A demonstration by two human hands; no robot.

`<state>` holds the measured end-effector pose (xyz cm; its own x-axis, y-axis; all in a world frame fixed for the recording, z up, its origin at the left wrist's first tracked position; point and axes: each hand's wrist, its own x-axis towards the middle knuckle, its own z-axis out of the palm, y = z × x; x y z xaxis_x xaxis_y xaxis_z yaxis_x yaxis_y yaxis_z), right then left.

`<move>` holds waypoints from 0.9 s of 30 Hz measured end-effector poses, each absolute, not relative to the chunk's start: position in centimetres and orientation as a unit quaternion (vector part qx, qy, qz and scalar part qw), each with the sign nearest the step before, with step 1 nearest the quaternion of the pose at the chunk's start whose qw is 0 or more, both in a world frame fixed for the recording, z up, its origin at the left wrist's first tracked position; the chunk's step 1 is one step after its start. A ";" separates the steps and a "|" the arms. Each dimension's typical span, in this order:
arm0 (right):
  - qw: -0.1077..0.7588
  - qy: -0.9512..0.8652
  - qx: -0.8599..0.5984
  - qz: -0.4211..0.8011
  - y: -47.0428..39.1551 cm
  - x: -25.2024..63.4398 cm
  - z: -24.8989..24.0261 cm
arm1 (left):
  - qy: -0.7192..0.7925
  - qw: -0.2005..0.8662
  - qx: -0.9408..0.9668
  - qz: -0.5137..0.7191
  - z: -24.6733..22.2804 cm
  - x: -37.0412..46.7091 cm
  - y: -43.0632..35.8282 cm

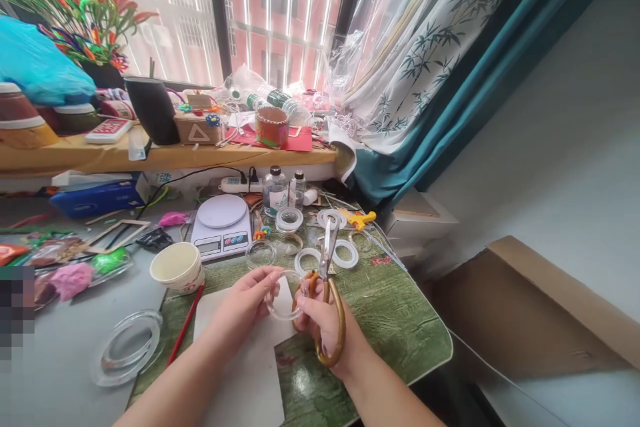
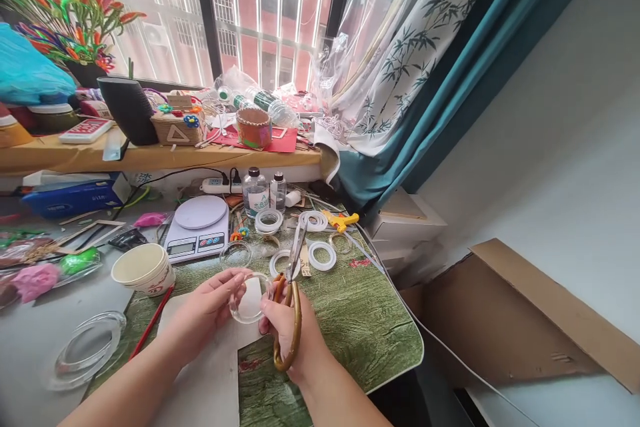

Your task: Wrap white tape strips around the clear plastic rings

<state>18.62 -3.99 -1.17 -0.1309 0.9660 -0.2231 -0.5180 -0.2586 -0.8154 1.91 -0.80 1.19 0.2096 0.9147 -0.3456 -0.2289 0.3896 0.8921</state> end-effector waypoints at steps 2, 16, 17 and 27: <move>0.566 -0.268 -0.395 0.672 -3.5 18.0 -1.1 | 0.490 0.659 0.370 0.434 1.2 2.0 -0.6; 0.589 -0.109 -0.277 0.751 -3.0 16.7 -1.0 | 0.455 0.679 0.396 0.418 1.4 2.4 -1.4; 0.585 -0.114 -0.276 0.754 -3.0 16.5 -1.1 | 0.444 0.690 0.397 0.411 1.4 2.4 -1.4; 0.571 -0.243 -0.414 0.666 -3.7 17.9 -1.9 | 0.375 0.723 0.259 0.520 1.7 1.7 -0.9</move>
<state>17.91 -3.67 -1.94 -0.0055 0.9617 -0.2741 -0.5605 -0.2300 -0.7956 1.73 -0.91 1.69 0.1781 0.9455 -0.2724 -0.5573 0.3251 0.7640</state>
